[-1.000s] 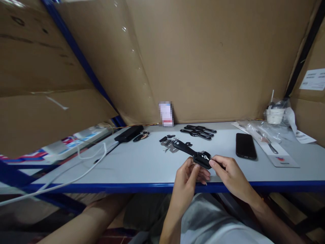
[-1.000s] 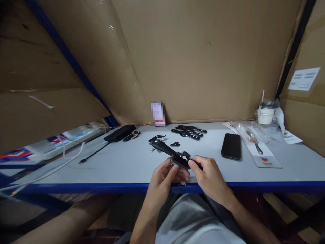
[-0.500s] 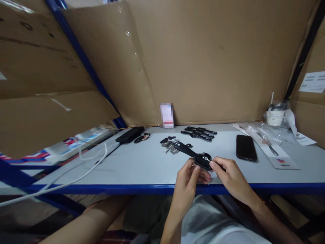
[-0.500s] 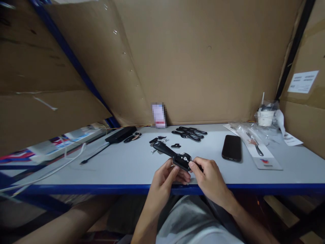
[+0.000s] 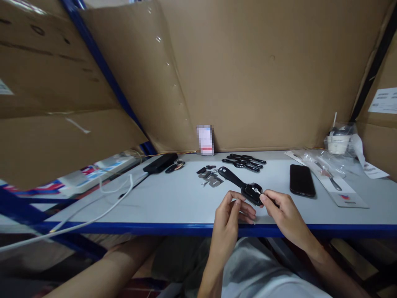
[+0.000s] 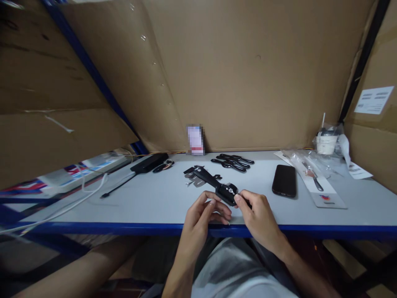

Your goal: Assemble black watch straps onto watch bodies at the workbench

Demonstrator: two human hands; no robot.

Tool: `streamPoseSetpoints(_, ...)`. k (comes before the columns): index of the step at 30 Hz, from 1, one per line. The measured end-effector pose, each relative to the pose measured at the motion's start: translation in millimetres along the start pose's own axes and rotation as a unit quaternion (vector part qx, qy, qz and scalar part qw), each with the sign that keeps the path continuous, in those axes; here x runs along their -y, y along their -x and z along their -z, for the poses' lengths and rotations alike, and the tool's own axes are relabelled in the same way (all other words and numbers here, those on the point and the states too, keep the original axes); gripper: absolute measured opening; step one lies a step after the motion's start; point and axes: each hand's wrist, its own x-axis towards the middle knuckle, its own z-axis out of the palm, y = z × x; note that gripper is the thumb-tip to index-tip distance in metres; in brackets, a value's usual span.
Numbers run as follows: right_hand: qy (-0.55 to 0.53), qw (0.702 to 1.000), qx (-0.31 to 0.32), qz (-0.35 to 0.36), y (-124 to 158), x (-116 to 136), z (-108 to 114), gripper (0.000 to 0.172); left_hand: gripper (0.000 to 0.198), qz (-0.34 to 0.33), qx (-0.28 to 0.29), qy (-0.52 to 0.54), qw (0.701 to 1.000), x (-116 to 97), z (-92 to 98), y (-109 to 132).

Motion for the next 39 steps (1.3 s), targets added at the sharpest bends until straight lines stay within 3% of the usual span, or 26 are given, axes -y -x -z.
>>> streamPoseSetpoints(14,0.008,1.0,0.0,-0.002,0.3,0.7,0.3,0.039,0.03,0.004,-0.013,-0.013,1.0,0.6,-1.3,0.8)
streamPoseSetpoints(18,0.028,1.0,-0.007,0.005,0.5,1.9,0.2,0.04,0.03,-0.019,-0.072,-0.061,0.995,2.5,-1.5,3.0)
streamPoseSetpoints(22,0.088,0.996,-0.022,0.011,0.1,0.1,-3.3,0.038,0.025,-0.099,-0.136,-0.209,0.963,0.5,-6.0,4.6)
streamPoseSetpoints(26,0.186,0.982,-0.035,0.009,0.6,-3.0,-7.8,0.033,0.022,-0.163,-0.165,-0.391,0.891,-0.2,-13.6,2.7)
streamPoseSetpoints(29,0.239,0.971,-0.025,-0.001,1.2,-1.8,-8.9,0.031,0.021,-0.18,-0.174,-0.452,0.856,2.1,-17.3,0.1)
streamPoseSetpoints(32,0.273,0.962,-0.007,-0.013,1.1,1.4,-9.0,0.031,0.019,-0.194,-0.172,-0.468,0.845,4.6,-17.8,-1.0)
streamPoseSetpoints(39,0.324,0.946,0.009,-0.02,0.2,1.0,-10.9,0.03,0.017,-0.211,-0.161,-0.457,0.849,12.0,-15.4,1.6)
